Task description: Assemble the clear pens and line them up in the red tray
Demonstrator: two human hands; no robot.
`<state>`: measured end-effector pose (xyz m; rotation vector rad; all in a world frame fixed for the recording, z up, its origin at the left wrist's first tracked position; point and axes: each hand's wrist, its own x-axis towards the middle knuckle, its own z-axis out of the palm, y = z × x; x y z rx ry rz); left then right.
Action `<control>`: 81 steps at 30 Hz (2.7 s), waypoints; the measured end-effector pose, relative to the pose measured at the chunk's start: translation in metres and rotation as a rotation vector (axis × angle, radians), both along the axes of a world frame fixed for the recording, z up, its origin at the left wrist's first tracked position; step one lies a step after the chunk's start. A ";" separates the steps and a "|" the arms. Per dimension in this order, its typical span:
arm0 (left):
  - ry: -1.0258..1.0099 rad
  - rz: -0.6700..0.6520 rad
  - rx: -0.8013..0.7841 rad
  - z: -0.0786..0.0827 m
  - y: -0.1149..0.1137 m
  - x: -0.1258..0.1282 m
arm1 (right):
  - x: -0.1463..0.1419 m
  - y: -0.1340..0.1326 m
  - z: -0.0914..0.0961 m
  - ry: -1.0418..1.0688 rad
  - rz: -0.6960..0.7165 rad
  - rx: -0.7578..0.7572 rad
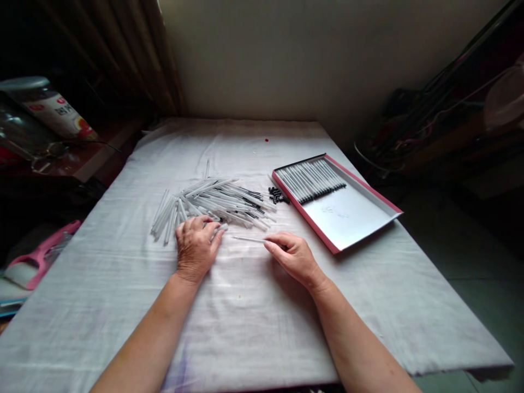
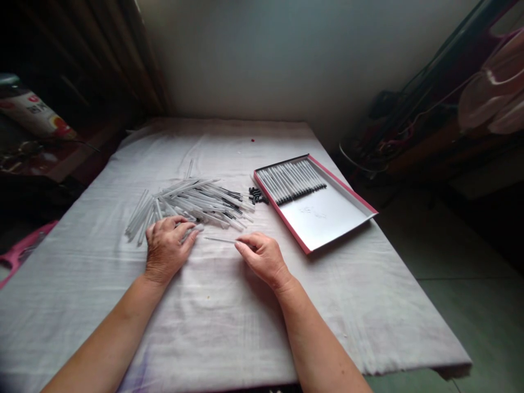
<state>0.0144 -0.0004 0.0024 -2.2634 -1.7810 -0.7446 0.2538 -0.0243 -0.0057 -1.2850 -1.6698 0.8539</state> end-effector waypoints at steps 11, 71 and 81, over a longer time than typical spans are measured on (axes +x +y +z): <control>-0.728 -0.170 -0.184 0.002 -0.013 0.005 | -0.002 0.000 0.002 0.142 -0.026 -0.150; -1.111 -0.266 -0.901 0.006 -0.022 0.008 | 0.005 -0.001 0.011 0.057 0.194 -0.205; -1.167 -0.236 -0.941 0.009 -0.022 0.011 | 0.002 -0.003 0.007 0.057 0.180 -0.146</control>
